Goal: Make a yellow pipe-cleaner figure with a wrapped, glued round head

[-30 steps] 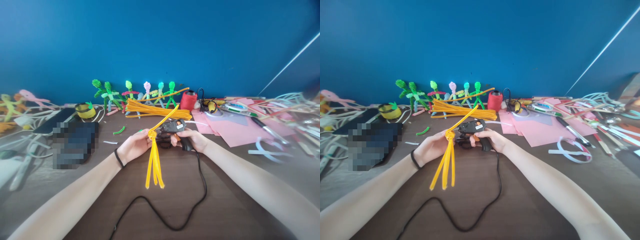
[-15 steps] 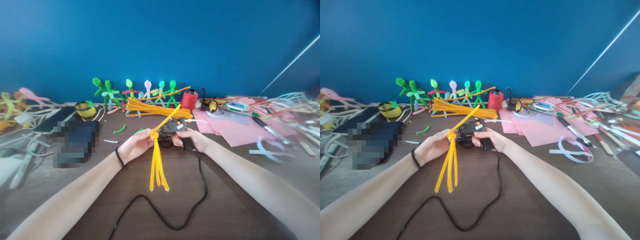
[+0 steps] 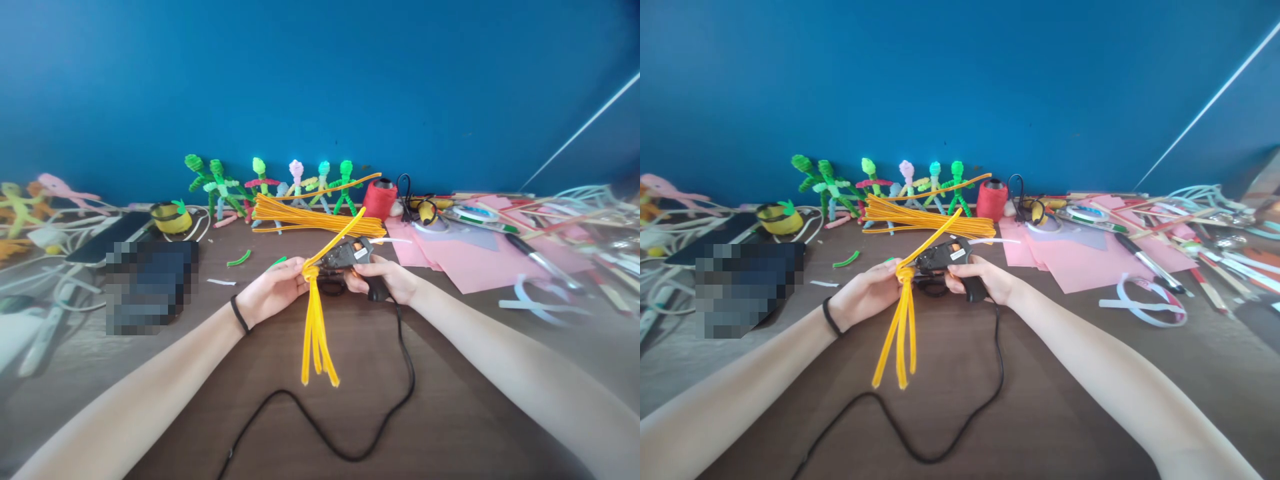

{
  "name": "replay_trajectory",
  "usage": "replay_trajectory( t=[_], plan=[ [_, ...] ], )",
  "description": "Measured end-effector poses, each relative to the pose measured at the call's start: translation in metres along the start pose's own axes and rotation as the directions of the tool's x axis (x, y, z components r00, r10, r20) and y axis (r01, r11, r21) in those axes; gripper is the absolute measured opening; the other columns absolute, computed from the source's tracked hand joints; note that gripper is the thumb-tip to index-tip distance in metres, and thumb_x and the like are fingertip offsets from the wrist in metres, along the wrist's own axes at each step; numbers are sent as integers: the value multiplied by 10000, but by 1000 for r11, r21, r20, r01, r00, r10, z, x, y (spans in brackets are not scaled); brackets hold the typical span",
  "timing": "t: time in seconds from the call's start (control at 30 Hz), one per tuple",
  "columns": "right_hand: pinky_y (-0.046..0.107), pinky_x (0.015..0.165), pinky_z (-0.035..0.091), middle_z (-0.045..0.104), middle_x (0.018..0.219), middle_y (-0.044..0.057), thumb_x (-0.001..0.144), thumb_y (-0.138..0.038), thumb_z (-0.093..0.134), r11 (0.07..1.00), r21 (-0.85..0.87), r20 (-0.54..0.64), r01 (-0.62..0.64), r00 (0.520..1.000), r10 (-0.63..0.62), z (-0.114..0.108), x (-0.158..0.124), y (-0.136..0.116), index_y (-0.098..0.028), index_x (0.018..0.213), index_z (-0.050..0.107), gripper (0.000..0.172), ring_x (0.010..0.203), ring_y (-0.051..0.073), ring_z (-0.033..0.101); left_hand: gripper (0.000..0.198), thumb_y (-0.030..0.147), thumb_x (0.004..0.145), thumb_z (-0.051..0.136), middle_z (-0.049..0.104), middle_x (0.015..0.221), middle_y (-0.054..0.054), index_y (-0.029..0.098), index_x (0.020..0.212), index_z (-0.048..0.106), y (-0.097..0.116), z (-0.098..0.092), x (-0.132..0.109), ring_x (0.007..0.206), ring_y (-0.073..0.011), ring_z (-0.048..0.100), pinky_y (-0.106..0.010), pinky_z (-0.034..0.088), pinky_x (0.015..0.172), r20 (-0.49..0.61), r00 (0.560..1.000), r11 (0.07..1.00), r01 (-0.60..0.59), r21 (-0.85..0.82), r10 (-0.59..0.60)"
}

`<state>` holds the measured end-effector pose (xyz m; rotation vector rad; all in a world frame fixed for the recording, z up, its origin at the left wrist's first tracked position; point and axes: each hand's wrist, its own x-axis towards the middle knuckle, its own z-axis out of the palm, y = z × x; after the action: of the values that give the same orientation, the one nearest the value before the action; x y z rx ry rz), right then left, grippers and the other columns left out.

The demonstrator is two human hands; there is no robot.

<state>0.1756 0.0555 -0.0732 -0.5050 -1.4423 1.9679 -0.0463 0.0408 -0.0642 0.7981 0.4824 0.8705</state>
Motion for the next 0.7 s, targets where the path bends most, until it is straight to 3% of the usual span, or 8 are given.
replay_trajectory(
  t=[0.7],
  plan=[
    [254,516,235,436,505,-21,785,-278,534,1000,4,1,1,1000,-1,-1,1,2,-113,719,529,177,495,90,352,53,121,715,601,584,687,-30,108,667,581,0,2,-1,645,-103,541,-219,426,652,-5,1000,1000,-1,-20,1]
  ],
)
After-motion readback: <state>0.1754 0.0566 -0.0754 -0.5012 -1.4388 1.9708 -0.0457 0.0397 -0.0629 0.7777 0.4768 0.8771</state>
